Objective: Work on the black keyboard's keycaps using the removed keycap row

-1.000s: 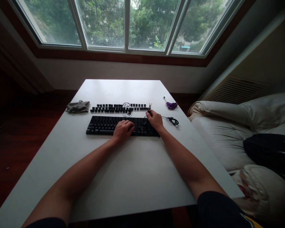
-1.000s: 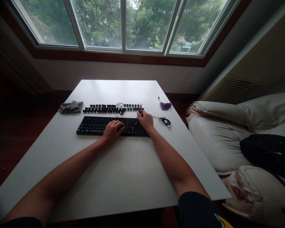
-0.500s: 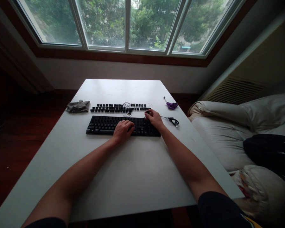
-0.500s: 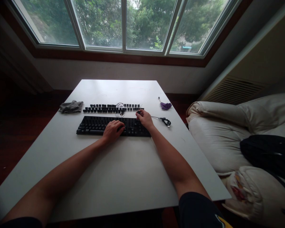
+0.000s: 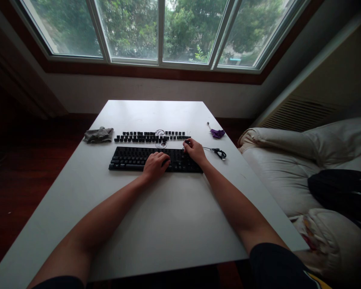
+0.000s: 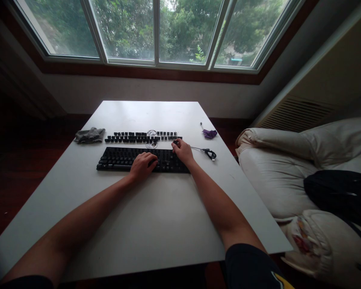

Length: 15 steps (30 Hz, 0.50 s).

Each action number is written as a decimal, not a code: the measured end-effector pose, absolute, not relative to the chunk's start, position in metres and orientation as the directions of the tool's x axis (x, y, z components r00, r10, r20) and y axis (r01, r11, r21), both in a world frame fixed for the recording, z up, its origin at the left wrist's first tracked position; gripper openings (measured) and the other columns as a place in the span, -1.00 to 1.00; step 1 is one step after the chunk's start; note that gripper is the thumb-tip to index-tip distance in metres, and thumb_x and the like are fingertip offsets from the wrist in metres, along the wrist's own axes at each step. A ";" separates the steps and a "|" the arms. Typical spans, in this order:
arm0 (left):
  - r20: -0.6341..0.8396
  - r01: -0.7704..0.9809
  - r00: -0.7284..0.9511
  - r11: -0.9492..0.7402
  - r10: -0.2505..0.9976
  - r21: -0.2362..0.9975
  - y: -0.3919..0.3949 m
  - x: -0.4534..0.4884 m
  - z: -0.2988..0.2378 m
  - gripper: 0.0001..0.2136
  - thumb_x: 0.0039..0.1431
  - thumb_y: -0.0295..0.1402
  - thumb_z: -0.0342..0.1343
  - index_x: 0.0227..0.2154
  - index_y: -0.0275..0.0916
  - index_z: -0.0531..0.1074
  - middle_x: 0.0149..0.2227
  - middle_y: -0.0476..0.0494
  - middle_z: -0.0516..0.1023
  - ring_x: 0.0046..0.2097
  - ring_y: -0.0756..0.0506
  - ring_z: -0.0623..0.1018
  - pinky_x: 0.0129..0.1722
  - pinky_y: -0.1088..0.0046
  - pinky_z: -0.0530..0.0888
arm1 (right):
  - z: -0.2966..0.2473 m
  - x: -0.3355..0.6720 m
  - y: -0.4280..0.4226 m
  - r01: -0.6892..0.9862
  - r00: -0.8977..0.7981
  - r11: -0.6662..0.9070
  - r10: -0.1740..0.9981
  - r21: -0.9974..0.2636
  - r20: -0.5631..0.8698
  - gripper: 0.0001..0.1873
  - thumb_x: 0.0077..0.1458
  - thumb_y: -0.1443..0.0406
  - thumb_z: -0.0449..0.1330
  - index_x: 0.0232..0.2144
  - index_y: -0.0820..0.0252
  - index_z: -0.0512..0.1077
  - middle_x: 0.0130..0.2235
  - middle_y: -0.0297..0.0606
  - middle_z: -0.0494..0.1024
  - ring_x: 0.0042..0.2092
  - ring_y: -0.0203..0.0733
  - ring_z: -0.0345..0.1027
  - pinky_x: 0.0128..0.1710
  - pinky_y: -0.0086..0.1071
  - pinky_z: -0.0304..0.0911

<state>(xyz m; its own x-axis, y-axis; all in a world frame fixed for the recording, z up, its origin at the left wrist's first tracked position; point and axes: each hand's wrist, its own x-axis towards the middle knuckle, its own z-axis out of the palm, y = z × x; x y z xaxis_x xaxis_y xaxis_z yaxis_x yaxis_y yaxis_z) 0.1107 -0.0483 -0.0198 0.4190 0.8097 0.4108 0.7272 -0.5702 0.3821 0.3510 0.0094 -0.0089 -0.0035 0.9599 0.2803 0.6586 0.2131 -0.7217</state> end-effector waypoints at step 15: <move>0.388 0.640 0.266 -0.463 0.882 0.614 -0.045 0.108 -0.016 -0.81 0.35 -0.23 0.02 -0.17 -0.13 0.51 -0.21 -0.09 0.61 -0.17 -0.13 0.55 -0.14 0.33 0.42 | -0.006 0.345 0.005 0.660 -0.094 0.302 0.941 -0.687 0.324 -0.73 0.16 0.08 0.11 -0.31 0.13 0.45 -0.30 -0.22 0.58 -0.29 -0.13 0.40 -0.25 -0.33 0.28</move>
